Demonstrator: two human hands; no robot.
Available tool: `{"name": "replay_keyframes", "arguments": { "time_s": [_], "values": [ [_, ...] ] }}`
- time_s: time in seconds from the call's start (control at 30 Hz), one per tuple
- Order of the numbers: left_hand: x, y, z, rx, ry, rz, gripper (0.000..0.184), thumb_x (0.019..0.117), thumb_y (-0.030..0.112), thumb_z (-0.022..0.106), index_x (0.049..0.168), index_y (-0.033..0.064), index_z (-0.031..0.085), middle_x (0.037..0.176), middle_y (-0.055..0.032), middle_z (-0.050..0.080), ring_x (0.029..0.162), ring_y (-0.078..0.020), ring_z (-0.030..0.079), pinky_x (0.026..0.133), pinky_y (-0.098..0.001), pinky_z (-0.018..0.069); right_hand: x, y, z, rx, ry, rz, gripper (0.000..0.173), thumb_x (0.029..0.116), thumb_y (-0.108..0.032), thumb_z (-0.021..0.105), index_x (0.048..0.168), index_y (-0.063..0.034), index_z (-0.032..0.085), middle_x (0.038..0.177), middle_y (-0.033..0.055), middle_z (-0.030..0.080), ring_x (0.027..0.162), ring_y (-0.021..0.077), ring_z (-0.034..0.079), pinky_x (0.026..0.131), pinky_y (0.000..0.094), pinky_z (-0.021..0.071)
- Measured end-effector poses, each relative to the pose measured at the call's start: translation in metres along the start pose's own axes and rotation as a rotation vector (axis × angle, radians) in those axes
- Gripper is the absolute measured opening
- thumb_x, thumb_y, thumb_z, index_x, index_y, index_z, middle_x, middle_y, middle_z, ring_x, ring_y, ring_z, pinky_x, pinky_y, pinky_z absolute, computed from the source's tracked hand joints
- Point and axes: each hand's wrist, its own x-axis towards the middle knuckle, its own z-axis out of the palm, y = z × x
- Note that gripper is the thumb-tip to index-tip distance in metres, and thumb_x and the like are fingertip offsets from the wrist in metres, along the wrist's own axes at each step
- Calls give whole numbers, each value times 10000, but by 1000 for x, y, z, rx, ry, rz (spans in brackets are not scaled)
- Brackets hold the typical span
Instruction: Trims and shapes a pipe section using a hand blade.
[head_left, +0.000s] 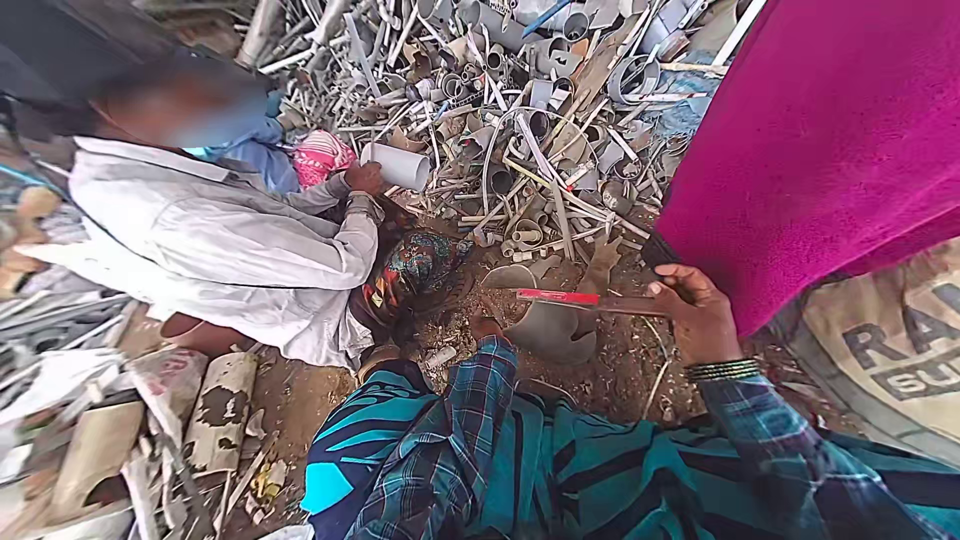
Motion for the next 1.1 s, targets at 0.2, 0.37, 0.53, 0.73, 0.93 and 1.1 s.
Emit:
{"name": "replay_keyframes", "arguments": {
  "time_s": [0.2,0.37,0.53,0.73,0.93,1.1],
  "values": [
    [101,-82,28,113,-29,241,442,977,-89,514,1405,-171,435,1369,-369,519,1266,-426,532,1084,-480,420,3,25,-12,-254,-570,606,269,1080,-70,480,1312,38,561,1102,141,635,823,128,679,734,269,587],
    [73,-61,31,65,-148,200,564,964,-115,534,1488,-109,326,1409,-362,472,1280,-409,512,1062,-482,428,-10,13,-5,-139,-772,626,334,1083,-72,448,1399,6,526,890,21,677,547,32,573,488,173,474],
    [55,-54,29,35,-317,261,624,979,-110,487,1542,-101,218,1547,-361,305,1391,-418,396,1122,-485,365,-15,-3,-11,288,-542,436,381,927,-50,482,1303,-42,543,936,-34,688,731,68,686,621,213,592],
    [40,-53,36,79,-477,338,744,967,-67,565,1585,-47,151,1610,-334,216,1472,-417,307,1167,-502,325,-11,-34,-38,-407,-408,342,358,1068,-93,418,1402,31,450,760,15,506,536,53,478,508,212,423],
    [33,-60,53,219,-617,554,770,933,100,671,1541,-101,242,1603,-355,204,1499,-426,251,1219,-481,242,-38,-41,-48,-952,-427,141,366,1048,-120,551,1366,56,592,1061,320,700,949,513,684,853,682,491],
    [20,-64,68,238,-609,687,727,885,154,722,1447,-154,378,1548,-406,264,1472,-490,263,1214,-522,235,-44,-54,-47,-1203,-374,197,356,1051,-116,555,1365,44,601,1133,355,678,1063,561,655,892,700,481]
  ]
}}
